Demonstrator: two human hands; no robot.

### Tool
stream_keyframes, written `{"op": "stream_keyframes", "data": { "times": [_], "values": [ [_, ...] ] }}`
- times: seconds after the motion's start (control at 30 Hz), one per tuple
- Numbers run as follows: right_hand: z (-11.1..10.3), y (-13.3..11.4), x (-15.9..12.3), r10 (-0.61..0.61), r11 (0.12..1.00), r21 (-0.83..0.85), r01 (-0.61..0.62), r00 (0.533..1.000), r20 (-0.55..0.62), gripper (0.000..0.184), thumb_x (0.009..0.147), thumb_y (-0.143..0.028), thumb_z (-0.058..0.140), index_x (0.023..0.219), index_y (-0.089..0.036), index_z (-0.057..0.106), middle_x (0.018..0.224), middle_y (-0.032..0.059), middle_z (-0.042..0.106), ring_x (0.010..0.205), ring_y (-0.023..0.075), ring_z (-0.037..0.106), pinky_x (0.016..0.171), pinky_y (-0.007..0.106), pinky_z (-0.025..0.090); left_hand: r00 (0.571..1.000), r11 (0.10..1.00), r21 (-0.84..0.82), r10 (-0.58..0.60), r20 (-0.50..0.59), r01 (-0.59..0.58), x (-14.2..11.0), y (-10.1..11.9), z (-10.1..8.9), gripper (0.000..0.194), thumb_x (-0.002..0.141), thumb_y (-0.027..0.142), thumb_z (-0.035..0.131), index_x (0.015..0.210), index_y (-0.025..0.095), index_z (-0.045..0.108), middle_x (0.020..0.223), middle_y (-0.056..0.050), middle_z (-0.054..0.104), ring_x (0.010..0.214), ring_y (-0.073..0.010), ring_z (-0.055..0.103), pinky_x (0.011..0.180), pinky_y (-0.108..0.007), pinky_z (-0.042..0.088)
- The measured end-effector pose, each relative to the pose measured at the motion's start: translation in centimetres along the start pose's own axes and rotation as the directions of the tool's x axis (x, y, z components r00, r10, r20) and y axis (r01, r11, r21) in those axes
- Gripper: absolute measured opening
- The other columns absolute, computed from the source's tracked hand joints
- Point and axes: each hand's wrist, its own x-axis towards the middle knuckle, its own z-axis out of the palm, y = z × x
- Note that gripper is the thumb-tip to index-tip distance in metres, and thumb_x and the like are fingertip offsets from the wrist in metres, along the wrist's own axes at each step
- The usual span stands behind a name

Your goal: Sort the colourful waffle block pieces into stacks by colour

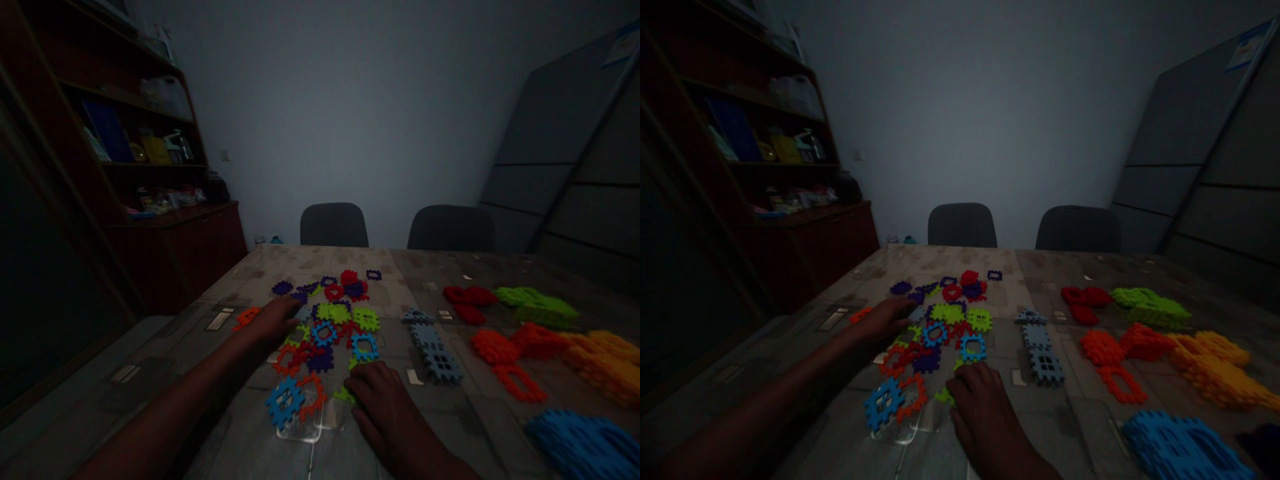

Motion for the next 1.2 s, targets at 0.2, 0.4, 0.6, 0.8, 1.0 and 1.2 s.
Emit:
{"op": "stream_keyframes", "data": {
  "times": [0.2,0.4,0.6,0.8,1.0,1.2],
  "values": [
    [0.2,0.2,-0.1,-0.033,0.999,-0.036,0.033,0.999,0.007,0.039,0.088,-0.003,0.052,0.123,-0.017,0.061,0.126,0.0139,0.063,0.115,0.0297,0.056,0.098,0.049,0.048,0.989,0.988,0.066,-0.143,0.028,0.141,0.9,1.2,-0.4,0.033,0.095,0.039,0.069,0.119,0.016,0.063,0.122,-0.009,0.063,0.110,-0.0269,0.062,0.095,-0.049,0.053],
    [0.5,0.4,-0.2,-0.009,1.000,-0.013,0.009,1.000,-0.024,0.041,0.086,-0.002,0.055,0.122,-0.019,0.061,0.125,0.0112,0.063,0.114,0.0278,0.055,0.097,0.047,0.048,0.965,0.964,0.072,-0.260,0.022,0.258,1.7,2.5,-0.1,0.031,0.096,0.037,0.069,0.118,0.016,0.063,0.119,-0.009,0.064,0.106,-0.0258,0.064,0.092,-0.047,0.055],
    [0.5,0.5,-0.4,-0.042,0.997,0.052,0.049,0.992,-0.120,0.037,0.088,-0.003,0.054,0.121,-0.019,0.061,0.120,0.0099,0.064,0.111,0.0251,0.056,0.097,0.044,0.046,0.962,0.964,-0.058,-0.265,-0.064,0.261,0.1,2.6,-0.8,0.044,0.086,0.031,0.074,0.124,0.013,0.059,0.115,-0.010,0.066,0.102,-0.0270,0.065,0.089,-0.043,0.054],
    [-1.3,0.6,0.2,-0.045,0.997,0.046,0.056,0.973,-0.227,0.024,0.093,-0.008,0.052,0.110,-0.020,0.066,0.103,0.0062,0.070,0.097,0.0231,0.061,0.091,0.043,0.046,0.976,0.965,-0.237,-0.154,-0.152,0.115,-1.9,4.6,-1.3,0.065,0.075,0.041,0.066,0.132,0.012,0.054,0.113,-0.012,0.068,0.104,-0.0306,0.066,0.089,-0.040,0.053],
    [-9.9,4.3,0.9,0.236,0.968,0.043,-0.246,0.851,-0.469,0.029,0.093,-0.025,0.051,0.115,-0.021,0.069,0.113,0.0097,0.074,0.106,0.0261,0.067,0.095,0.042,0.049,0.984,0.919,-0.378,0.047,-0.173,-0.111,-0.5,11.0,-1.0,0.061,0.076,0.033,0.066,0.134,0.020,0.053,0.119,-0.009,0.067,0.108,-0.0275,0.065,0.092,-0.038,0.053],
    [-13.6,9.0,-0.1,0.530,0.826,0.067,-0.560,0.728,-0.434,0.032,0.093,-0.022,0.048,0.115,-0.017,0.069,0.111,0.0114,0.076,0.103,0.0242,0.071,0.089,0.033,0.052,0.970,0.889,-0.391,0.201,-0.140,-0.241,4.6,19.2,0.8,0.069,0.071,0.021,0.080,0.135,0.016,0.053,0.115,-0.010,0.067,0.105,-0.0269,0.064,0.095,-0.039,0.052]
  ]
}}
